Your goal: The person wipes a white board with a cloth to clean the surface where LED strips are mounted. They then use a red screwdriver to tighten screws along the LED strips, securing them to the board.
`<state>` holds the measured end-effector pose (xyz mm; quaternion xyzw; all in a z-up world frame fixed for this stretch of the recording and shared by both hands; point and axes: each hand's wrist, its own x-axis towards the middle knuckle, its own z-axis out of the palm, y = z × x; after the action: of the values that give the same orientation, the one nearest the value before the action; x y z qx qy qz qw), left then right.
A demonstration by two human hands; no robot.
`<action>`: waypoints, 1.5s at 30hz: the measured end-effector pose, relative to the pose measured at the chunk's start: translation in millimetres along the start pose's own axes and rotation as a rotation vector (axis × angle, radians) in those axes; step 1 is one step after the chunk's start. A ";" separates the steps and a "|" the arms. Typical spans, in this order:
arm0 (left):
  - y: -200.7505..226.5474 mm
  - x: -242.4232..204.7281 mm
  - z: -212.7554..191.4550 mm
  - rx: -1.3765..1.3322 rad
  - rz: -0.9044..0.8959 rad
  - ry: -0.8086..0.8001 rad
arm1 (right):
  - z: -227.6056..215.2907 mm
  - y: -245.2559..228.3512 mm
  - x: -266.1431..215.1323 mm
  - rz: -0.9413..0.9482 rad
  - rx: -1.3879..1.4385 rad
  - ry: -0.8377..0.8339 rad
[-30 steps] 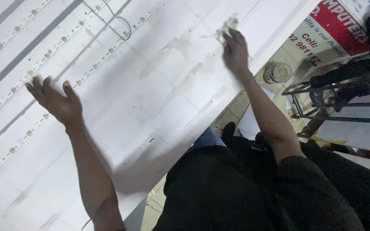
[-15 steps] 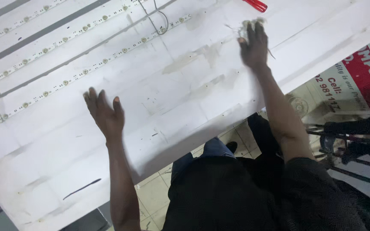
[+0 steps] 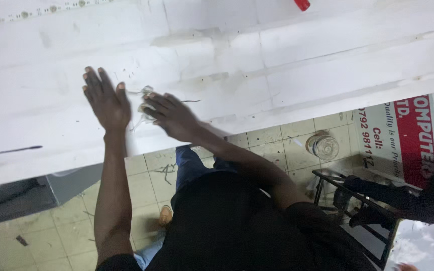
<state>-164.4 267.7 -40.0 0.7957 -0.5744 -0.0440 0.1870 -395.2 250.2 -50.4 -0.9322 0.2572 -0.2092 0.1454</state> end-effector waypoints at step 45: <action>-254.1 -344.1 -124.0 -1.242 -0.719 0.531 | 98.0 -181.9 86.3 0.440 1.868 -0.403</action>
<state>-16.8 687.2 -63.5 0.6663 -0.0857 -0.2242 0.7060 -206.2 369.7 -39.6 -0.3916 0.1264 -0.1335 0.9016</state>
